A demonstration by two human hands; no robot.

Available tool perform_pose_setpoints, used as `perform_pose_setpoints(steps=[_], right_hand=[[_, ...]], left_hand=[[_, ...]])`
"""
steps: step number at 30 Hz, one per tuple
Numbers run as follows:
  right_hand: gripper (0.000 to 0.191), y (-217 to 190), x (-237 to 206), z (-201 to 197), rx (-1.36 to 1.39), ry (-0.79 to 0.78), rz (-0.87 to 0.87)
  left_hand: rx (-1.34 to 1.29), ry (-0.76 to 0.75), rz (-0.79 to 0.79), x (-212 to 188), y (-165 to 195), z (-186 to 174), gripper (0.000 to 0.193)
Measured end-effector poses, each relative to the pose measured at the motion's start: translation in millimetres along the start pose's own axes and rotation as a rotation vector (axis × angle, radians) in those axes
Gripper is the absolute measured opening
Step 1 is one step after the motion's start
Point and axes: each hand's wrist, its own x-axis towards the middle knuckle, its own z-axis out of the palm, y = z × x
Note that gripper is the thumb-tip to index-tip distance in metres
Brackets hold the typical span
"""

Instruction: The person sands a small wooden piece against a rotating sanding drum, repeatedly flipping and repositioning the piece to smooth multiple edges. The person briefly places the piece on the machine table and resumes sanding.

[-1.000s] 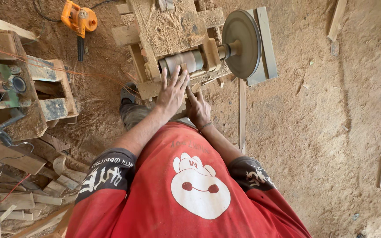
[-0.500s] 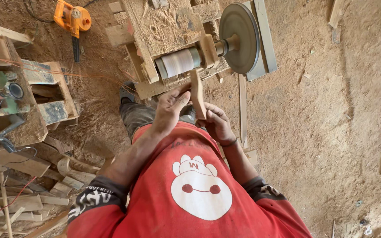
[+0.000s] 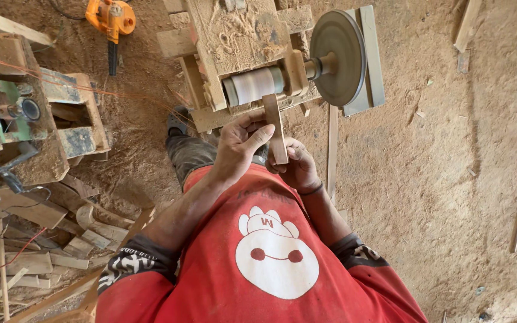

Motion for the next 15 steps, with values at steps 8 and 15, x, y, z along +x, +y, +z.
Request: perform_pose_setpoints(steps=[8, 15], right_hand=[[0.026, 4, -12, -10, -0.254, 0.118, -0.147], [0.036, -2, -19, -10, -0.51, 0.128, -0.143]], left_hand=[[-0.019, -0.009, 0.044, 9, -13, -10, 0.028], [0.15, -0.036, 0.026, 16, -7, -14, 0.032]])
